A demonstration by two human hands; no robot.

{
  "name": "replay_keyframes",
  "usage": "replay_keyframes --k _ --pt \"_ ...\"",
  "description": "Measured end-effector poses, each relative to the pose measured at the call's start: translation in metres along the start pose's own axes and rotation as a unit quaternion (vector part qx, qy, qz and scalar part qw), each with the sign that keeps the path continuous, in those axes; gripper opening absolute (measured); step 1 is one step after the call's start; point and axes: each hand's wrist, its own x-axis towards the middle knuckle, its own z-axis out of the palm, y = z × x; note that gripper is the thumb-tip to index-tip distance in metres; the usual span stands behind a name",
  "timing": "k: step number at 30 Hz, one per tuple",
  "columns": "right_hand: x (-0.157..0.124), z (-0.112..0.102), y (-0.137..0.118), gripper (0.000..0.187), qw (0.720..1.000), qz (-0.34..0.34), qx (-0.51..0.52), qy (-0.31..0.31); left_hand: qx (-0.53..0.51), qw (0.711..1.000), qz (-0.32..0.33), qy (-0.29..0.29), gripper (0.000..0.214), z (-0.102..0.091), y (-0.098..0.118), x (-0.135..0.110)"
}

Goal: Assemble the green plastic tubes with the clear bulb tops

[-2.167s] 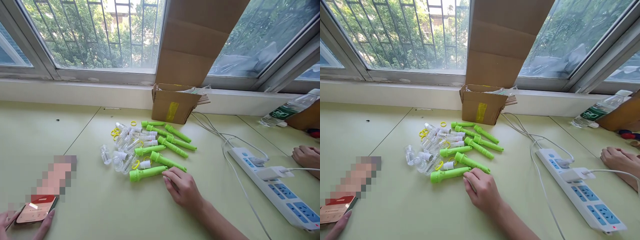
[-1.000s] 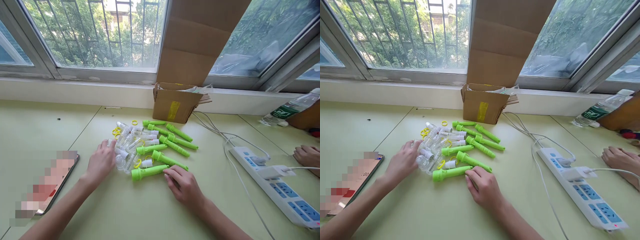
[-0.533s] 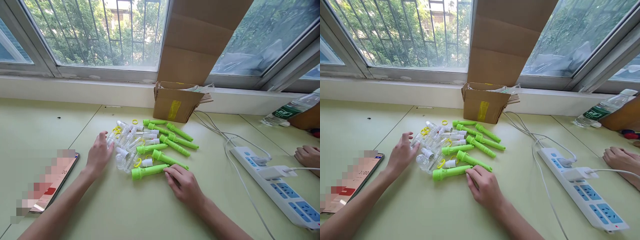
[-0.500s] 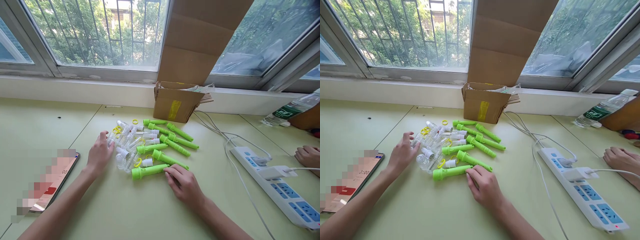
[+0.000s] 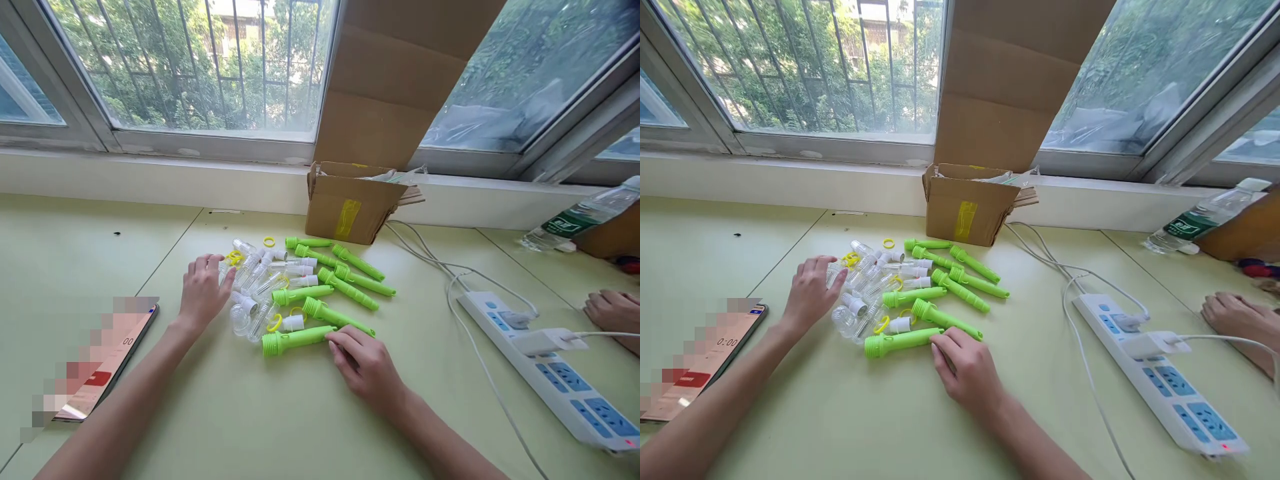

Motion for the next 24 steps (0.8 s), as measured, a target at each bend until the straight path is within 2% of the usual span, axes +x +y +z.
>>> replay_keyframes --k 6,13,18,21,24 --pt "0.000 0.000 0.000 0.018 1.000 -0.003 -0.001 0.003 -0.024 0.997 0.046 -0.058 0.053 0.004 0.016 0.003" --pt "0.000 0.000 0.000 0.019 1.000 0.002 0.007 0.002 -0.048 0.994 0.046 -0.092 0.072 0.011 0.023 0.010" --pt "0.000 0.001 0.000 0.019 1.000 0.009 0.013 -0.003 -0.104 0.992 0.055 -0.053 0.048 0.001 0.024 0.009" --pt "0.000 0.001 0.000 0.019 1.000 0.010 0.015 -0.003 -0.183 0.980 0.071 -0.033 0.035 -0.015 0.025 0.004" --pt "0.000 0.000 0.000 0.018 1.000 0.012 0.016 -0.006 -0.266 0.959 0.082 -0.047 0.033 -0.033 0.024 -0.004"
